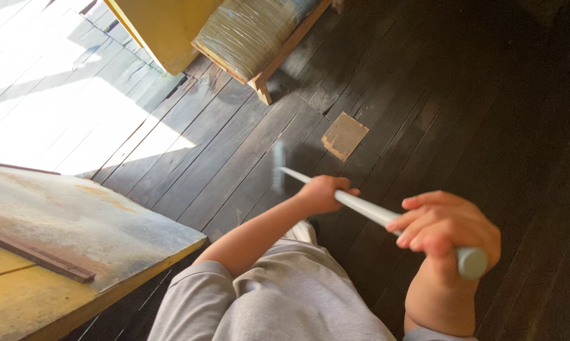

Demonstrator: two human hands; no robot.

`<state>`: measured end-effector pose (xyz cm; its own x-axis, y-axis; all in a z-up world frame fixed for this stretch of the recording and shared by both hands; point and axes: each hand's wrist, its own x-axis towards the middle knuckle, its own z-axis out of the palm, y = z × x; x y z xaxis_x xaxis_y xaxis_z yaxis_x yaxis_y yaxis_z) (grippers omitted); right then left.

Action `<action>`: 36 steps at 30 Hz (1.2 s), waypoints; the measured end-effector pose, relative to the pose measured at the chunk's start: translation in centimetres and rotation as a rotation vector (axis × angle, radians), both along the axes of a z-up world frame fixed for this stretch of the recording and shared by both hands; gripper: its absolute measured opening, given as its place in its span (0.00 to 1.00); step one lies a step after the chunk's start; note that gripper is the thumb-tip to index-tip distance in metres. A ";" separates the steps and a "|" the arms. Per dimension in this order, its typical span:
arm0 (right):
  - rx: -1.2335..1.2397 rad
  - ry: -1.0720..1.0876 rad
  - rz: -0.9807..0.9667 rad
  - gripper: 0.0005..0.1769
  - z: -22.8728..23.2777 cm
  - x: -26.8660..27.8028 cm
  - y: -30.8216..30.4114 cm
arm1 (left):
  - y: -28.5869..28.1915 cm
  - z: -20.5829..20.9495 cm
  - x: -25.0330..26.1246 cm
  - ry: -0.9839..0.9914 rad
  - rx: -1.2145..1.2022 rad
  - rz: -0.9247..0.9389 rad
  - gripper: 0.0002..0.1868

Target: The person sweeps a dark wooden floor and then a tiled floor using a broom, moving dust and debris across the surface.

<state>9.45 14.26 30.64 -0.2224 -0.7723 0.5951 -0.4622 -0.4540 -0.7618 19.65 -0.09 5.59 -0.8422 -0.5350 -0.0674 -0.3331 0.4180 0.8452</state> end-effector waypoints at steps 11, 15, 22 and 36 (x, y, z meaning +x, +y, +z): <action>0.096 -0.014 0.206 0.27 -8.0 1.4 -1.9 | -0.2 -7.9 6.8 -0.022 -0.020 0.042 0.10; 0.103 -0.212 0.241 0.26 -15.9 2.0 -2.0 | -2.3 -9.6 11.8 -0.366 0.102 0.141 0.12; 0.352 -0.493 0.183 0.20 -24.5 5.0 -2.2 | -6.0 -14.2 17.6 -0.628 -0.058 0.163 0.14; -0.077 0.145 0.086 0.21 0.1 5.8 3.5 | 2.4 0.2 2.7 0.055 -0.004 -0.168 0.23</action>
